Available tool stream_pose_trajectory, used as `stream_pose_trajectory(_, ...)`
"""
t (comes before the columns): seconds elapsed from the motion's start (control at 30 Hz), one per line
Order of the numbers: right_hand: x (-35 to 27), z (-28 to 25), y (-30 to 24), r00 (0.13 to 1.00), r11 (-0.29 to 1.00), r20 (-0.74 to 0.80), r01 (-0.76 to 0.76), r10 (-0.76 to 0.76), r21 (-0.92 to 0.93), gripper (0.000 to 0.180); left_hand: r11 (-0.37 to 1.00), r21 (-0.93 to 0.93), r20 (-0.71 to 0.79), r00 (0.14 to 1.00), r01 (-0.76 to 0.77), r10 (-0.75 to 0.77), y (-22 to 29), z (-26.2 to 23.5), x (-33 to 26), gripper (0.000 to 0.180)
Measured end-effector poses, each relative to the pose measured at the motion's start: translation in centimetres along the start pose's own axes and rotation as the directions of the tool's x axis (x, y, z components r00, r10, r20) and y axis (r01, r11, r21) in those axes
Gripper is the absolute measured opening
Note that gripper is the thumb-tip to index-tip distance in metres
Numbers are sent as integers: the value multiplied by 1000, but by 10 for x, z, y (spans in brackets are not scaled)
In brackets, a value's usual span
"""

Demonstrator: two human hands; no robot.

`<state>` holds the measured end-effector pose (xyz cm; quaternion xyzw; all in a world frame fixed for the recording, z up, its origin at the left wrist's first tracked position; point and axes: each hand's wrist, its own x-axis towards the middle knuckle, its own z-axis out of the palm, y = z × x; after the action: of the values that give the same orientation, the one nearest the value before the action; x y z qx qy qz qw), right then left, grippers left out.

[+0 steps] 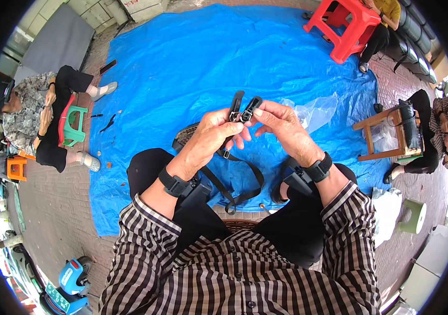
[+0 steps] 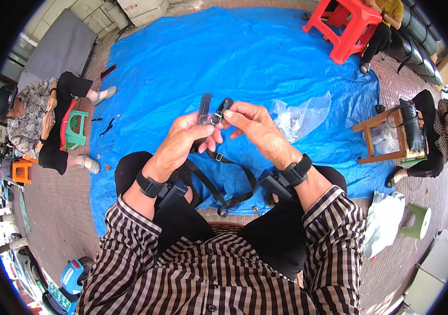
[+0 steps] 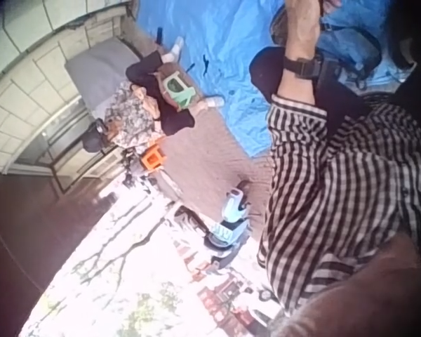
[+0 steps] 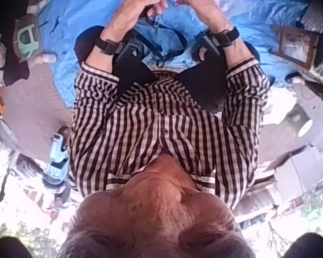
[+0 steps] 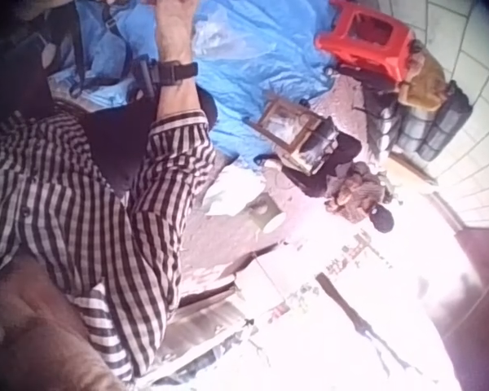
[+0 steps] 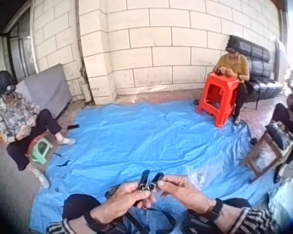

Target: Assembling plastic buckles onto nylon straps.

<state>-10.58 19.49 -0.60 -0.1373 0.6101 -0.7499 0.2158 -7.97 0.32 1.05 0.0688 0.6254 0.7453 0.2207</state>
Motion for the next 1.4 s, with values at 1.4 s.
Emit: stream_pose_trajectory(1.4,-3,0,-7,962,979,-198,199,-187,43,14,967,243,-141,983,-81,118,3,17,-10,20)
